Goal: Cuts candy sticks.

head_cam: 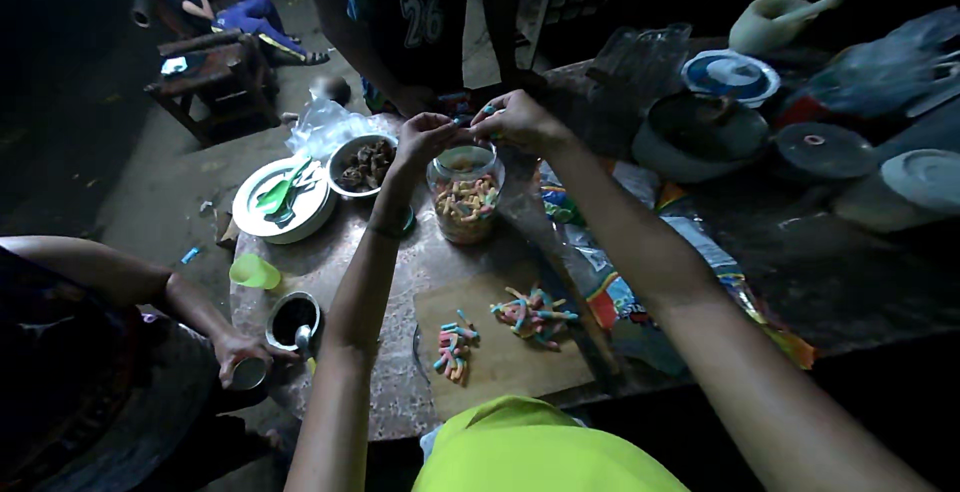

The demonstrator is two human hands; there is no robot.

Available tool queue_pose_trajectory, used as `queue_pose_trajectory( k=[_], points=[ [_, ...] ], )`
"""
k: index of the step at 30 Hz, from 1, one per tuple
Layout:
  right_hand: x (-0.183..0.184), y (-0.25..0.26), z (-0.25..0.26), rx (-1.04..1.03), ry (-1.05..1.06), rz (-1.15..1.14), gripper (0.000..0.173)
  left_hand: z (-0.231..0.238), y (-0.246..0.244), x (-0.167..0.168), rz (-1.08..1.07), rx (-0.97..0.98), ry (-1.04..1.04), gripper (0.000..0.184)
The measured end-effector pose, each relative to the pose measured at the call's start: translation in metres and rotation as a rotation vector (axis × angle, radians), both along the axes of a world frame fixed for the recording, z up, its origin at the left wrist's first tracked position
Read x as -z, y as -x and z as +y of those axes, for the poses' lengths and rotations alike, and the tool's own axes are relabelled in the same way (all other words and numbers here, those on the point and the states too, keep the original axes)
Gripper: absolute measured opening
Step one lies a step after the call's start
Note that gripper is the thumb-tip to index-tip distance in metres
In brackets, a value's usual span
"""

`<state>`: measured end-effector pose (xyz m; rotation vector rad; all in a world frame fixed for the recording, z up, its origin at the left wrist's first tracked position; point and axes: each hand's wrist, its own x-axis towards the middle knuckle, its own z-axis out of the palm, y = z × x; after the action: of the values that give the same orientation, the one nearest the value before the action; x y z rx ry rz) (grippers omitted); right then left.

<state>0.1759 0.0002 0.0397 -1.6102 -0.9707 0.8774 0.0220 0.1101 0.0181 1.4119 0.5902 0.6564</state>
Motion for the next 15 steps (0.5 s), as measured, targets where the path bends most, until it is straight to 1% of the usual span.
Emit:
queue_pose_trajectory(
  k=[3, 7, 9, 11, 13, 15],
  points=[
    [0.001, 0.0, 0.002, -0.003, 0.029, 0.019, 0.014, 0.008, -0.001, 0.006, 0.06, -0.005, -0.179, 0.018],
    [0.003, -0.004, 0.006, -0.029, 0.074, 0.039, 0.012, 0.007, -0.002, 0.004, 0.13, 0.063, -0.276, 0.027],
    [0.005, -0.004, 0.008, -0.024, 0.067, 0.042, 0.01, 0.005, -0.004, 0.006, 0.161, 0.074, -0.376, 0.027],
    [0.009, -0.005, 0.012, -0.016, 0.053, 0.016, 0.018, 0.007, -0.007, 0.014, 0.17, 0.047, -0.498, 0.027],
    [0.011, -0.005, 0.014, 0.011, 0.035, -0.038, 0.029, 0.012, -0.009, 0.02, 0.144, 0.08, -0.509, 0.029],
    [0.012, -0.003, 0.017, 0.057, 0.003, -0.073, 0.029, 0.013, -0.012, 0.023, 0.113, 0.13, -0.472, 0.03]
  ],
)
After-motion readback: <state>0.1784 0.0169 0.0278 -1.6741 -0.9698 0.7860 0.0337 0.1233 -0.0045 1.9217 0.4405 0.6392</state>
